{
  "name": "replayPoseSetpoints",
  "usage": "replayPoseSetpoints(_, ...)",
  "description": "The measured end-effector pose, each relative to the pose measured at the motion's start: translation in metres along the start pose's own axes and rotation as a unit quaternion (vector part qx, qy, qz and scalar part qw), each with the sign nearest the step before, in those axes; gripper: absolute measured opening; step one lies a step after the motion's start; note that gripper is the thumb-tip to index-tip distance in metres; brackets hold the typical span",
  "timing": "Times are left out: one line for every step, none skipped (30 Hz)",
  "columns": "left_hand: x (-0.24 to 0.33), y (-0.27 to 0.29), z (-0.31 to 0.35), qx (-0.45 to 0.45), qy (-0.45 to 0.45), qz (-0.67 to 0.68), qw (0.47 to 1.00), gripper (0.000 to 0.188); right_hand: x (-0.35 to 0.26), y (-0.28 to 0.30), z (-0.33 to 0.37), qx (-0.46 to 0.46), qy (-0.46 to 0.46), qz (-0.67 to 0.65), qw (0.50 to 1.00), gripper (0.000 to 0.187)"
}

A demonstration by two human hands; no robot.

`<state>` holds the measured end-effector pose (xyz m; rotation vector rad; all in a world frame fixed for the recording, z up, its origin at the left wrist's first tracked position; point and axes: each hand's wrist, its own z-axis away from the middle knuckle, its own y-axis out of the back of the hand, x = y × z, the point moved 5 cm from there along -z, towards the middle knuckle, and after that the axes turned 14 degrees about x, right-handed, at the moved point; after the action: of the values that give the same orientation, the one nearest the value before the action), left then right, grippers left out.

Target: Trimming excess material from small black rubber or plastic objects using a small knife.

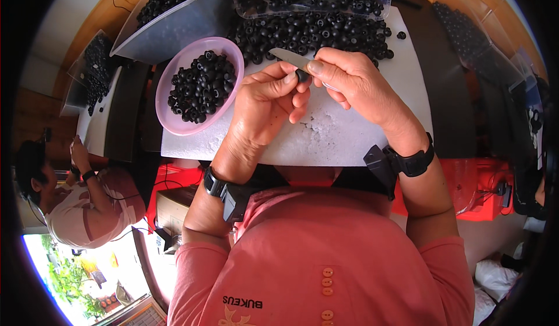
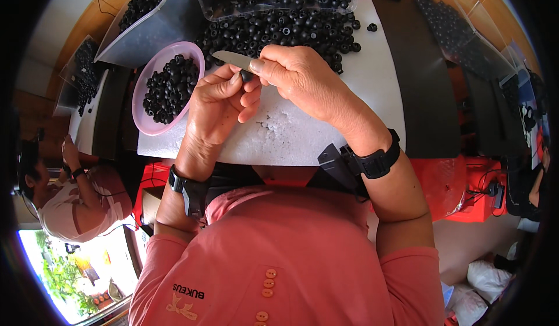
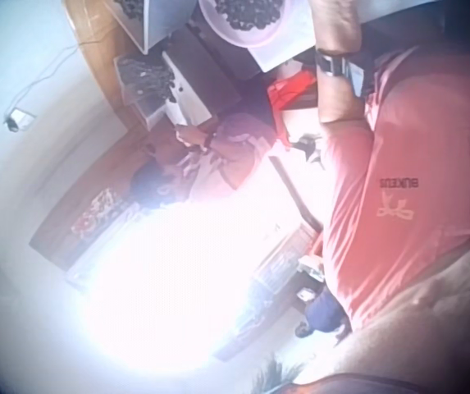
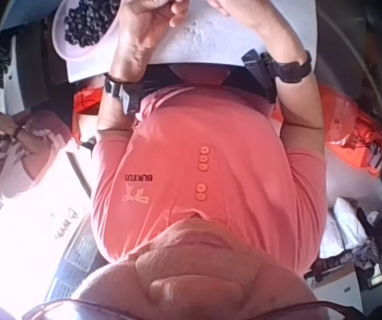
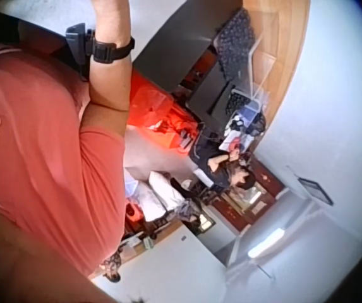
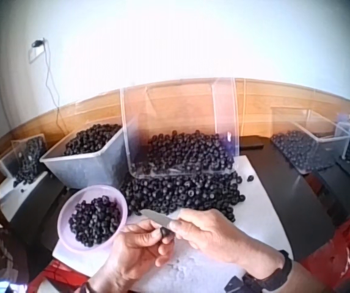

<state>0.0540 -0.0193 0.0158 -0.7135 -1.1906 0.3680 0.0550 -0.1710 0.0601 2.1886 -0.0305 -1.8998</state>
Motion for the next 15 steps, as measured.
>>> replayPoseSetpoints(0.0001, 0.0004, -0.0005, -0.004, 0.004, 0.005, 1.0, 0.012, -0.0013, 0.0, 0.0005, -0.003, 0.0, -0.003, 1.0, 0.028)
replayPoseSetpoints(-0.0001, 0.0005, -0.0005, -0.009, 0.008, 0.01, 1.0, 0.012, -0.0021, -0.0003, 0.0008, -0.007, 0.001, -0.006, 1.0, 0.028)
replayPoseSetpoints(0.0001, 0.0005, -0.0003, -0.006, 0.007, 0.007, 1.0, 0.012, -0.0022, -0.0005, 0.0009, -0.007, 0.0, -0.011, 1.0, 0.028)
replayPoseSetpoints(0.0003, -0.0001, -0.0002, -0.004, 0.006, 0.004, 1.0, 0.012, -0.002, -0.0005, 0.0009, -0.006, 0.0, -0.015, 1.0, 0.028)
replayPoseSetpoints(0.0003, -0.0005, -0.0001, -0.002, 0.005, 0.001, 1.0, 0.012, -0.002, -0.0006, 0.0009, -0.005, -0.001, -0.019, 1.0, 0.028)
replayPoseSetpoints(0.0001, -0.0002, -0.0001, 0.002, 0.002, 0.0, 1.0, 0.012, -0.0025, -0.0007, 0.0012, -0.005, -0.004, -0.017, 1.0, 0.028)
replayPoseSetpoints(0.0, -0.0001, 0.0, 0.005, -0.002, -0.001, 1.0, 0.012, -0.0039, -0.0007, 0.0015, -0.006, -0.007, -0.014, 1.0, 0.029)
replayPoseSetpoints(0.0, 0.0001, 0.0002, 0.009, -0.005, -0.002, 1.0, 0.012, -0.0044, -0.0008, 0.0016, -0.006, -0.01, -0.012, 1.0, 0.029)
replayPoseSetpoints(0.0002, -0.0001, 0.0004, 0.01, -0.008, -0.005, 1.0, 0.012, -0.0035, -0.0008, 0.0012, -0.005, -0.009, -0.011, 1.0, 0.029)
replayPoseSetpoints(0.0005, -0.0005, 0.0007, 0.011, -0.012, -0.007, 1.0, 0.012, -0.0019, -0.0006, 0.0006, -0.004, -0.009, -0.011, 1.0, 0.029)
replayPoseSetpoints(0.0008, -0.0007, 0.001, 0.013, -0.015, -0.01, 1.0, 0.013, -0.0009, -0.0006, 0.0002, -0.003, -0.009, -0.01, 1.0, 0.029)
replayPoseSetpoints(0.0012, -0.0011, 0.0012, 0.012, -0.02, -0.013, 1.0, 0.013, -0.0012, -0.0007, 0.0001, -0.001, -0.008, -0.007, 1.0, 0.029)
replayPoseSetpoints(0.0015, -0.0012, 0.0016, 0.012, -0.025, -0.015, 1.0, 0.013, -0.0015, -0.001, 0.0002, 0.0, -0.007, -0.004, 1.0, 0.03)
replayPoseSetpoints(0.0018, -0.0011, 0.0017, 0.012, -0.03, -0.018, 0.999, 0.013, -0.0015, -0.0012, 0.0001, 0.001, -0.007, 0.0, 1.0, 0.03)
replayPoseSetpoints(0.0018, -0.0009, 0.0016, 0.012, -0.029, -0.016, 0.999, 0.013, -0.0011, -0.0009, -0.0003, 0.004, 0.004, 0.02, 1.0, 0.03)
